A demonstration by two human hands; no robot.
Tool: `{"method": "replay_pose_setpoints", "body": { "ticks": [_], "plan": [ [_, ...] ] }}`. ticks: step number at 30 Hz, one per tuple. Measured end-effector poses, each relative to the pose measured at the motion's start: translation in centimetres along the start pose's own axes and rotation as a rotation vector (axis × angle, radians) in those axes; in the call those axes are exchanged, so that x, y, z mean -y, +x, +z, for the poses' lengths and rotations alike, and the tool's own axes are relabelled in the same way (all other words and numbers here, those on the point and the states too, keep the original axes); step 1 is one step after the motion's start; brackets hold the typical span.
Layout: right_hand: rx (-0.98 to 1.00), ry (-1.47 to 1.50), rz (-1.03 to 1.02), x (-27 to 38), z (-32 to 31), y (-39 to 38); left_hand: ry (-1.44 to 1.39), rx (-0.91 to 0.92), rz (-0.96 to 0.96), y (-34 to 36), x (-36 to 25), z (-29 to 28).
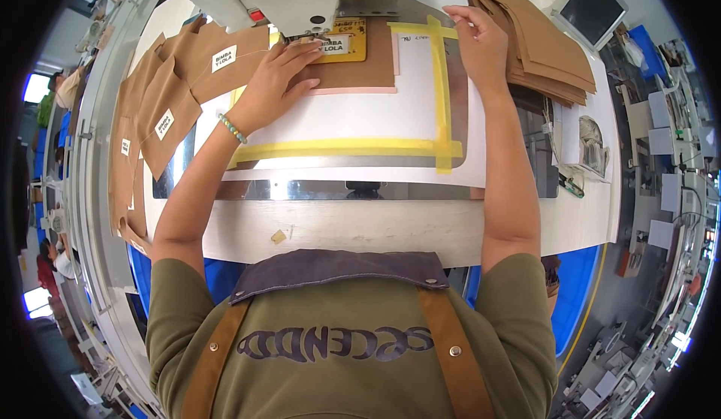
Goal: Sewing brand labels onto material pieces using an industrial sewing machine.
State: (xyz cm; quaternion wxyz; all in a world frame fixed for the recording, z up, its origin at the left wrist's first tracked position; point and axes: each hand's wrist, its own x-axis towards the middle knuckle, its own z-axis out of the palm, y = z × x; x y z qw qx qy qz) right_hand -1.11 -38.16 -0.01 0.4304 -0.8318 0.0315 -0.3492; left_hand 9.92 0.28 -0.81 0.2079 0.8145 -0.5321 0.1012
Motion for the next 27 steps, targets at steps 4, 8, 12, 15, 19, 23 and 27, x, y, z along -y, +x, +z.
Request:
{"method": "replay_pose_setpoints", "body": {
  "ticks": [4,8,12,15,19,23,27],
  "plan": [
    [-0.013,0.156,0.144,-0.28,-0.12,0.26,-0.024,0.049,-0.018,-0.13,0.11,0.12],
    [-0.01,0.188,0.174,-0.67,-0.28,0.33,-0.016,0.054,-0.032,0.05,0.19,0.12],
    [-0.017,0.176,0.186,-0.29,-0.14,0.22,-0.006,0.024,-0.017,0.02,0.29,0.33],
    [-0.019,0.167,0.191,-0.08,-0.07,0.25,-0.009,0.032,-0.026,0.04,0.41,0.41],
    [-0.025,0.157,0.202,-0.13,-0.17,0.3,-0.015,0.053,-0.044,0.11,0.45,0.42],
    [-0.021,0.158,0.223,-0.27,-0.21,0.31,-0.026,0.066,-0.061,0.07,0.47,0.32],
    [-0.024,0.178,0.218,-0.35,-0.18,0.27,-0.002,0.049,-0.017,0.03,0.53,0.23]
  ]
}}
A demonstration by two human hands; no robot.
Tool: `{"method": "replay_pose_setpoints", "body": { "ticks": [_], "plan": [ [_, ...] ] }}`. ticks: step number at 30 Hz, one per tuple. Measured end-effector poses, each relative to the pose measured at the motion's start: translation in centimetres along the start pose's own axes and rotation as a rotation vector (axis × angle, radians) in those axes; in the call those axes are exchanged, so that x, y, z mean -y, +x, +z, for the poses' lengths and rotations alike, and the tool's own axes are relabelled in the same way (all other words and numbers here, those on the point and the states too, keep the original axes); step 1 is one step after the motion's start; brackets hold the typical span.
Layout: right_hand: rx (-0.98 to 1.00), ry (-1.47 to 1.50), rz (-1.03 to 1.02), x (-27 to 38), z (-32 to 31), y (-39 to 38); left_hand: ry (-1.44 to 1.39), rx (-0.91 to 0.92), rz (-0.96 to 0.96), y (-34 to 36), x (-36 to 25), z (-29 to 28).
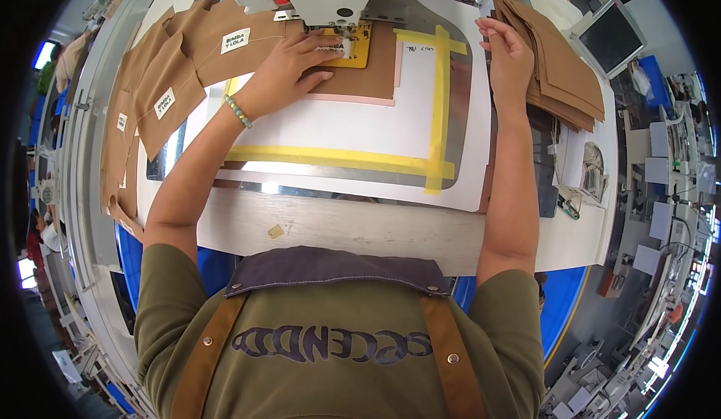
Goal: Sewing brand labels onto material pieces using an industrial sewing machine.
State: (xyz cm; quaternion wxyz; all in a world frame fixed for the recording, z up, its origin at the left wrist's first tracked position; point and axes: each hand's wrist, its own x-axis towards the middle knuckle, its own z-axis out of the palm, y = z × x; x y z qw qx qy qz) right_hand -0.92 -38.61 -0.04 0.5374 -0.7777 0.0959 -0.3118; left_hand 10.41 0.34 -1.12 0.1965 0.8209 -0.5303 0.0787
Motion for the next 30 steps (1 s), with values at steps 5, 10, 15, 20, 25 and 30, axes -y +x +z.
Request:
{"method": "replay_pose_setpoints", "body": {
  "ticks": [5,10,15,20,25,30],
  "plan": [
    [-0.007,0.02,0.013,-0.4,0.0,0.1,0.004,-0.005,-0.001,0.1,0.1,0.0],
    [0.026,-0.007,0.023,0.0,0.3,-0.1,-0.011,-0.006,-0.042,0.6,1.0,0.5],
    [0.051,-0.023,0.018,-0.1,0.5,-0.3,-0.002,-0.015,-0.047,0.9,1.9,0.7],
    [0.122,-0.109,0.026,-0.2,0.5,-0.7,-0.046,-0.047,-0.109,0.0,2.8,0.2],
    [0.368,-0.214,-0.315,2.5,2.8,-2.4,-0.093,-0.058,-0.122,-2.3,5.0,-1.4],
    [0.563,-0.562,-0.504,4.3,6.5,-5.5,-0.144,0.04,-0.134,-3.7,7.4,-2.7]
  ]
}}
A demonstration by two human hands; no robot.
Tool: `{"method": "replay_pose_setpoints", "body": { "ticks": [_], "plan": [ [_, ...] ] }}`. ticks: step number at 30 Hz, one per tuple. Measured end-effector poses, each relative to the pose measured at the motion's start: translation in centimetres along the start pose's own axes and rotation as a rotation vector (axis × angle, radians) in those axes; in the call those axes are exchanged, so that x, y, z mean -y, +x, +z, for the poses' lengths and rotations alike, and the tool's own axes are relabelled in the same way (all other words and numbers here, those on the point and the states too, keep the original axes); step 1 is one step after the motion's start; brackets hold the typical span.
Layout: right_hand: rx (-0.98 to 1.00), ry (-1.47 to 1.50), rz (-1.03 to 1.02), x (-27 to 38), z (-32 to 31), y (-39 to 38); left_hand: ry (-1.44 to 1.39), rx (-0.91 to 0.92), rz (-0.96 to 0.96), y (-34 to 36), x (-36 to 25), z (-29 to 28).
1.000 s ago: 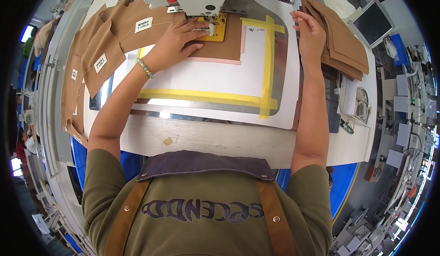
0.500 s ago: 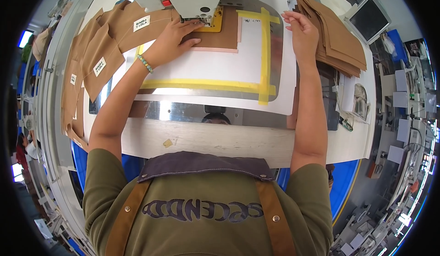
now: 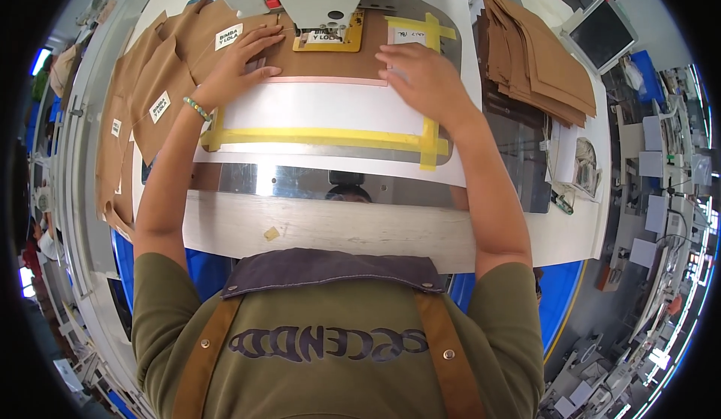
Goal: Sewing brand labels onto material pieces using an industrial sewing machine.
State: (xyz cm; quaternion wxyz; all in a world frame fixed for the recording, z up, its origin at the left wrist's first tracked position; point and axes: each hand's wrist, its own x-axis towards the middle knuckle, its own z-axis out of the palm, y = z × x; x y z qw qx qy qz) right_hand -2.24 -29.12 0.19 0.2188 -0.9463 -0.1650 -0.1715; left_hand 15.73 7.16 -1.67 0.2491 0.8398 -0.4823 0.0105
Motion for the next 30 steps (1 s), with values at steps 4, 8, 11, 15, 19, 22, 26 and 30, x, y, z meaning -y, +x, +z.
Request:
{"method": "replay_pose_setpoints", "body": {
  "ticks": [4,8,11,15,19,22,26,30],
  "plan": [
    [0.123,-0.247,0.008,1.2,0.7,0.1,0.008,0.015,0.01,-0.1,0.4,-0.5],
    [0.145,-0.259,0.027,1.4,0.8,0.1,0.085,-0.013,0.061,0.2,-0.1,-0.5],
    [0.119,-0.238,-0.001,1.6,0.3,0.3,0.226,-0.094,0.191,0.6,-0.9,0.4],
    [0.256,-0.38,0.065,4.0,-2.1,0.3,0.386,-0.207,0.383,1.1,-3.1,2.4],
    [0.283,-0.434,0.076,4.7,-2.1,-1.1,0.328,-0.261,0.334,1.8,-5.2,3.3],
    [0.161,-0.445,-0.011,3.7,-1.4,-2.0,0.275,-0.31,0.338,1.7,-5.6,3.3],
    [0.209,-0.443,0.028,4.2,-1.0,-2.1,0.265,-0.316,0.356,0.4,-5.5,3.2],
    [0.033,-0.416,-0.127,2.6,0.0,-2.7,0.245,-0.239,0.41,-2.2,-6.6,2.0]
  ]
}}
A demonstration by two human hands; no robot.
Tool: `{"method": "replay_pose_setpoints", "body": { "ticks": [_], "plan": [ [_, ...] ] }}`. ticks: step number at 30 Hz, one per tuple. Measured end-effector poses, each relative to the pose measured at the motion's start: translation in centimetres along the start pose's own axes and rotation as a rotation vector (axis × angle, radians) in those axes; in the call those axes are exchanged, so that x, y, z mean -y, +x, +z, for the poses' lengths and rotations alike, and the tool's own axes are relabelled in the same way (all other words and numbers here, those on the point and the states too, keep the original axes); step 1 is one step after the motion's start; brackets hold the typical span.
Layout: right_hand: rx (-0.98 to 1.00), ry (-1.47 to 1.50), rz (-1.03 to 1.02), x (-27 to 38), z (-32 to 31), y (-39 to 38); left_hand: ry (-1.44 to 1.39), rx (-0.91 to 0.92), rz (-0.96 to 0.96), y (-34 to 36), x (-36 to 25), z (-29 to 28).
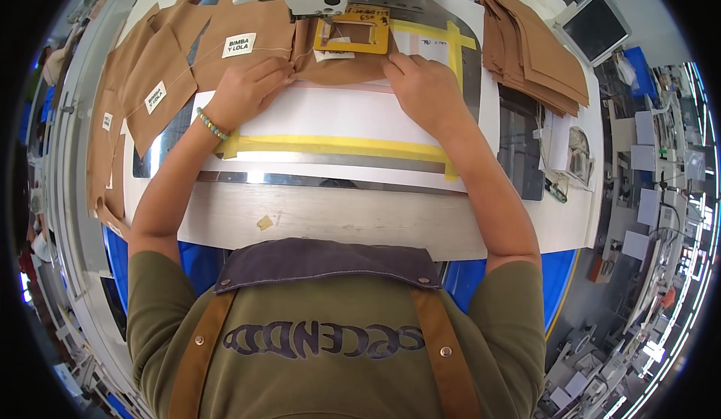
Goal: Sewing brand labels onto material pieces using an industrial sewing machine.
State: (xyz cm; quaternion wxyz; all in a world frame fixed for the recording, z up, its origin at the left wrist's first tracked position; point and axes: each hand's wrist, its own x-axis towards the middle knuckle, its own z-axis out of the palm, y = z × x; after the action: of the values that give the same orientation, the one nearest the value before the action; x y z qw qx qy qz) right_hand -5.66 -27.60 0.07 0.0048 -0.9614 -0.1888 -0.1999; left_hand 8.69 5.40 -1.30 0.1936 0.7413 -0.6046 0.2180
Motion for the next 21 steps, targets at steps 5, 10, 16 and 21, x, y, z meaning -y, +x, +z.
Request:
{"method": "replay_pose_setpoints", "body": {
  "ticks": [5,10,16,21],
  "plan": [
    [-0.127,0.079,-0.125,2.7,-1.5,-0.2,0.056,0.119,0.049,-3.4,-1.3,-3.6],
    [-0.093,0.23,-0.068,4.3,-3.4,-1.8,0.258,0.187,-0.179,-11.2,2.7,-6.9],
    [-0.129,0.234,0.093,1.0,-4.5,-6.8,0.421,0.326,-0.509,-17.3,9.4,-9.6],
    [-0.243,0.047,0.443,-1.5,-8.8,-12.4,0.41,0.197,-0.538,-16.0,8.2,-9.2]
  ]
}}
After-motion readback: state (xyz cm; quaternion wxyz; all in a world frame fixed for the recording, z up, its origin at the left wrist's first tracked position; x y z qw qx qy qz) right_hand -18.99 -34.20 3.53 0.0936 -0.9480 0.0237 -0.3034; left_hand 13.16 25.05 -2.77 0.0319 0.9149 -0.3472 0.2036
